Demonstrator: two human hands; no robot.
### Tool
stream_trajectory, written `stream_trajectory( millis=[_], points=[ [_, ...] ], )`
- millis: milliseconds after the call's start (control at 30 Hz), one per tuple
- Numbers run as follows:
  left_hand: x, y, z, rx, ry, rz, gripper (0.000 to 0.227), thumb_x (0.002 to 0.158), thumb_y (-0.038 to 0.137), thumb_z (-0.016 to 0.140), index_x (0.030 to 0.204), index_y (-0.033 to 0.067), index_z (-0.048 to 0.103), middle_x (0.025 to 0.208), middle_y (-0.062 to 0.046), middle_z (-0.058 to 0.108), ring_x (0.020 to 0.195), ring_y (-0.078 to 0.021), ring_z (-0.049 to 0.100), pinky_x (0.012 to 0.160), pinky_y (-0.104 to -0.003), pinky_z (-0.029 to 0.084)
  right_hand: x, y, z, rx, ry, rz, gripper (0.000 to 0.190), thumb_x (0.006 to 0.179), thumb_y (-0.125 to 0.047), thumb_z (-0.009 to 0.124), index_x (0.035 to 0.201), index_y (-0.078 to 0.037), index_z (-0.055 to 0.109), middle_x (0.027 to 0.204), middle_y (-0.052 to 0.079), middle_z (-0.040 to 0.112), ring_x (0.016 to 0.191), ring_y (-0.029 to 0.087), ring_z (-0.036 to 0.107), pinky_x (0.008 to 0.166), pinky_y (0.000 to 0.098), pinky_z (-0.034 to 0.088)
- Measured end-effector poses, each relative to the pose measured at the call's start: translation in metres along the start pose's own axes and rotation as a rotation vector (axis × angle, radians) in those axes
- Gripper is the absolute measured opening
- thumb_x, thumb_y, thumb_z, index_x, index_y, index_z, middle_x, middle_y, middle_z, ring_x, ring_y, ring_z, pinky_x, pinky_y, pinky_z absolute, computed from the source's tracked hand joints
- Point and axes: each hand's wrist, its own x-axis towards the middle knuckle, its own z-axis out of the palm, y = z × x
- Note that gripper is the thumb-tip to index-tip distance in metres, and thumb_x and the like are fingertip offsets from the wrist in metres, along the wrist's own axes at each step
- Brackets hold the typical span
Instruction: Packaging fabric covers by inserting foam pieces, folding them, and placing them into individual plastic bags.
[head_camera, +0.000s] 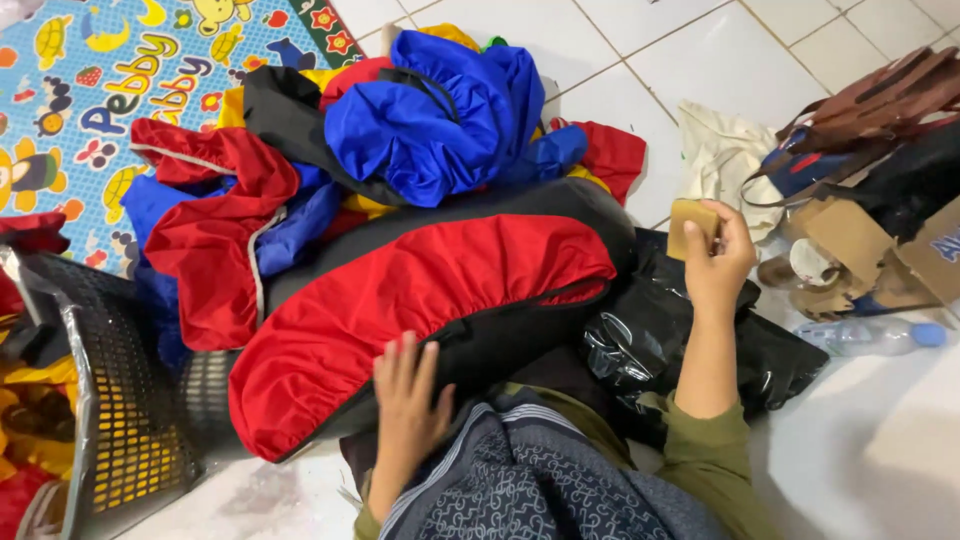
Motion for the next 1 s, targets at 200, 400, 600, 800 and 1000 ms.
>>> stream_trajectory(
  millis=[200,400,600,800,1000],
  points=[
    [0.053,0.036,0.059,0.076,-0.07,0.219,0.087,0.08,0.032,0.078,0.159,0.0192,0.042,0.164,-0.015,0.038,0.149,-0.0386,0.035,0.12,-0.063,0.023,-0.05,-0.036,0.066,-0.016,-0.387,-0.238,0.055,0.084,-0.022,0.082,0.137,-0.019,0.068,0.12,0.011,0.074,0.106,0.035,0.071,0.091,0.0432,0.057],
    [0.042,0.015,0.092,0.159,-0.006,0.221,0.074,0.089,0.044,0.067,0.156,0.0205,0.046,0.157,-0.008,0.048,0.139,-0.031,0.048,0.115,-0.058,0.035,-0.065,0.047,0.114,-0.141,-0.415,-0.242,0.04,0.077,-0.015,0.087,0.116,-0.017,0.077,0.101,0.012,0.078,0.096,0.037,0.074,0.082,0.0466,0.061],
    [0.036,0.012,0.082,0.206,0.046,0.298,0.048,0.101,0.026,0.06,0.146,0.0103,0.056,0.154,-0.007,0.052,0.143,-0.0302,0.047,0.116,-0.052,0.039,-0.022,0.038,0.079,-0.182,0.07,-0.088,0.026,0.091,-0.017,0.076,0.114,-0.008,0.067,0.096,0.011,0.073,0.085,0.029,0.068,0.08,0.0411,0.053],
    [0.046,0.014,0.077,-0.058,0.241,0.226,0.028,0.099,0.002,0.061,0.124,-0.0061,0.066,0.117,-0.017,0.065,0.111,-0.0333,0.065,0.101,-0.041,0.058,-0.099,-0.015,0.128,-0.123,-0.706,-0.569,0.037,0.087,-0.031,0.081,0.12,-0.017,0.071,0.112,-0.003,0.076,0.098,0.019,0.073,0.076,0.0342,0.058],
    [0.039,0.012,0.083,-0.083,0.285,0.239,0.023,0.098,0.002,0.065,0.12,-0.0016,0.072,0.115,-0.013,0.068,0.107,-0.0295,0.067,0.098,-0.039,0.059,-0.03,0.063,0.117,-0.398,-0.089,-0.285,0.027,0.089,-0.025,0.079,0.109,-0.01,0.068,0.099,0.013,0.074,0.086,0.036,0.068,0.072,0.0471,0.054]
  ],
)
